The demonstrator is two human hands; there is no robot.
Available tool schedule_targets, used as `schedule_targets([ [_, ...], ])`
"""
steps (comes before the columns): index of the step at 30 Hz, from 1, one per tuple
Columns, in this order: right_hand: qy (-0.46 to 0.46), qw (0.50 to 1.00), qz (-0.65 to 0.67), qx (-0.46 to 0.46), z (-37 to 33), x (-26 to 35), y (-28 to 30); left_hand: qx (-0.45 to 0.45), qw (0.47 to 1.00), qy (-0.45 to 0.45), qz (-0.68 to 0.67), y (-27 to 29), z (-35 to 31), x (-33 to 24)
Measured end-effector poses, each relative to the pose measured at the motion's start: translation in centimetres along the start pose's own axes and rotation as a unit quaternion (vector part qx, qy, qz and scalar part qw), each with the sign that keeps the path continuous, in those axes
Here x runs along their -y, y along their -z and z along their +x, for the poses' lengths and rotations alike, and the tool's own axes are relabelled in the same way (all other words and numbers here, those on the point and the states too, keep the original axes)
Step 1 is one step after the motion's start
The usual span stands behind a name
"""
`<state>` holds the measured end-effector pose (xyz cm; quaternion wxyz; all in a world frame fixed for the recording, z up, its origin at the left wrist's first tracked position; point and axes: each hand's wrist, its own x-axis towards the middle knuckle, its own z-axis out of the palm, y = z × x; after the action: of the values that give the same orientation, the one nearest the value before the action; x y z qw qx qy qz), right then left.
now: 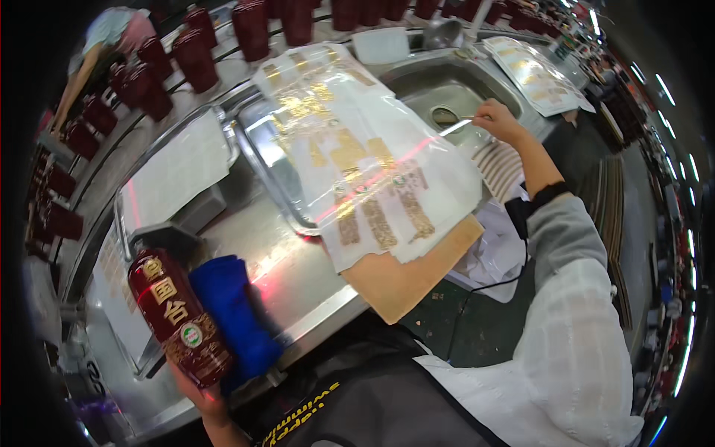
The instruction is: Apply decorative labels to red ceramic bottles on a factory production line.
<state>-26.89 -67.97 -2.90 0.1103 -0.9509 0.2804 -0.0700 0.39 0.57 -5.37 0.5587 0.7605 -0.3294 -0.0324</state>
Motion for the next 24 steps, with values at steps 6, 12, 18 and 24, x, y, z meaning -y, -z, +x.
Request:
schedule_targets([
  [6,0.093,0.983,0.120,-0.099,-0.2,9.5,1.5,-0.055,0.989,-0.049,0.125,0.0,0.0,-1.3],
  [12,0.180,0.944,0.277,-0.008,-4.1,28.4,0.7,-0.016,0.908,-0.155,0.389,1.9,0.8,-4.2],
  [18,0.318,0.898,0.298,0.055,-8.9,43.9,-1.8,0.003,0.945,-0.166,0.283,2.6,1.2,-5.7],
  [24,0.421,0.862,0.278,0.049,-10.8,51.7,-3.2,0.049,0.980,-0.153,0.116,3.1,0.7,-7.2],
])
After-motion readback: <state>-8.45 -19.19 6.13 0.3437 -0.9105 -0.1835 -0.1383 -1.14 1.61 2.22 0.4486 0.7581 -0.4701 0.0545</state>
